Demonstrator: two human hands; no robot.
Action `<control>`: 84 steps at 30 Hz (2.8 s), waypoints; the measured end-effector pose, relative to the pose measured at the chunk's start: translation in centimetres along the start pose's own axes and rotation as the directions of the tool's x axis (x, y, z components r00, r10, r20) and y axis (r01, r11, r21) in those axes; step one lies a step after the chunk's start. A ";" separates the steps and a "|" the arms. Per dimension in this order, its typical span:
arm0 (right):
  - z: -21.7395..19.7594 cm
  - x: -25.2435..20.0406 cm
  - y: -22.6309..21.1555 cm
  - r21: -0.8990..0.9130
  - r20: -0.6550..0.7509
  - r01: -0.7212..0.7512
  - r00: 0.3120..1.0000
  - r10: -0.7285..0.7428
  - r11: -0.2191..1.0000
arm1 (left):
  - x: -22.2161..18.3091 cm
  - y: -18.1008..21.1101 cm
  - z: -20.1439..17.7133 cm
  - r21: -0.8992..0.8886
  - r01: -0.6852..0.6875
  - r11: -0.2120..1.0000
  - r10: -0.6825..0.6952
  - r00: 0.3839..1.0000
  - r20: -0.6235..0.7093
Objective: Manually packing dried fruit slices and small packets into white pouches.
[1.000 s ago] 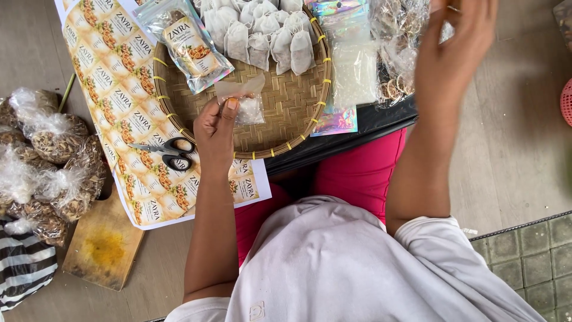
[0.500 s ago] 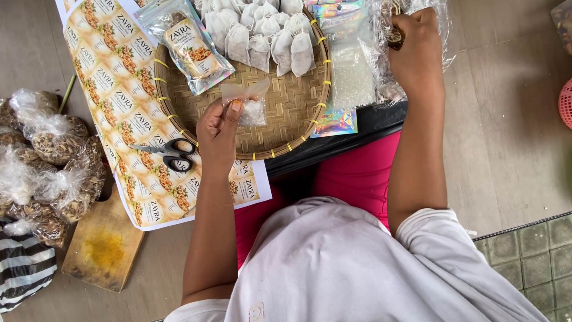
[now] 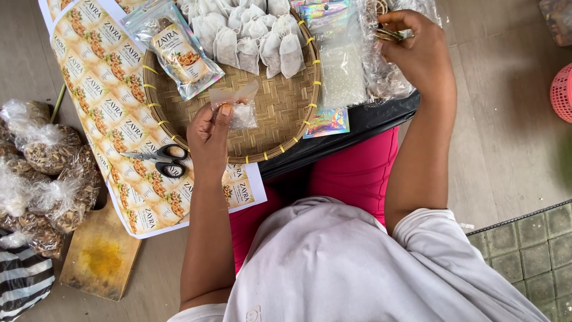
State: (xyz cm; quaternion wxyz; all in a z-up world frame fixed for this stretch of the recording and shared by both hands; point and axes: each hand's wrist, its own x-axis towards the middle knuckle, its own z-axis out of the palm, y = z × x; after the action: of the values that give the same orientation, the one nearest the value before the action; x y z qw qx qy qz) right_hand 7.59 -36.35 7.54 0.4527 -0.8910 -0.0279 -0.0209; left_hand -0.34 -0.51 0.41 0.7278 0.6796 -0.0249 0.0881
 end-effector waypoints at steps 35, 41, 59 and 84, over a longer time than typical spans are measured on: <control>2.0 -1.5 -2.7 0.073 -0.437 0.397 0.837 -0.329 0.915 | 0.0 -0.5 -0.1 0.074 0.040 0.996 -0.037 0.999 -0.036; 6.3 -2.3 -5.4 0.429 -0.163 0.390 0.921 -0.355 0.815 | 0.0 -0.1 -0.2 0.061 0.040 0.997 -0.039 0.999 -0.022; 14.0 -2.2 -9.5 0.323 0.157 0.307 0.916 -0.370 0.895 | 0.2 0.6 -0.1 0.162 0.038 0.986 -0.047 0.997 0.054; 17.8 -1.4 -6.8 -0.094 0.269 0.590 0.791 -0.550 0.802 | 0.4 0.2 0.1 0.276 -0.037 0.960 0.041 0.999 -0.009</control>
State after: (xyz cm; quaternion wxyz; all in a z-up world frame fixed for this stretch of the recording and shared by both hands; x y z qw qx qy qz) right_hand 5.96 -18.03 2.44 0.3397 -0.8728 -0.3458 -0.0565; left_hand 0.02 -0.55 0.69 0.6244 0.7731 -0.0202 0.1099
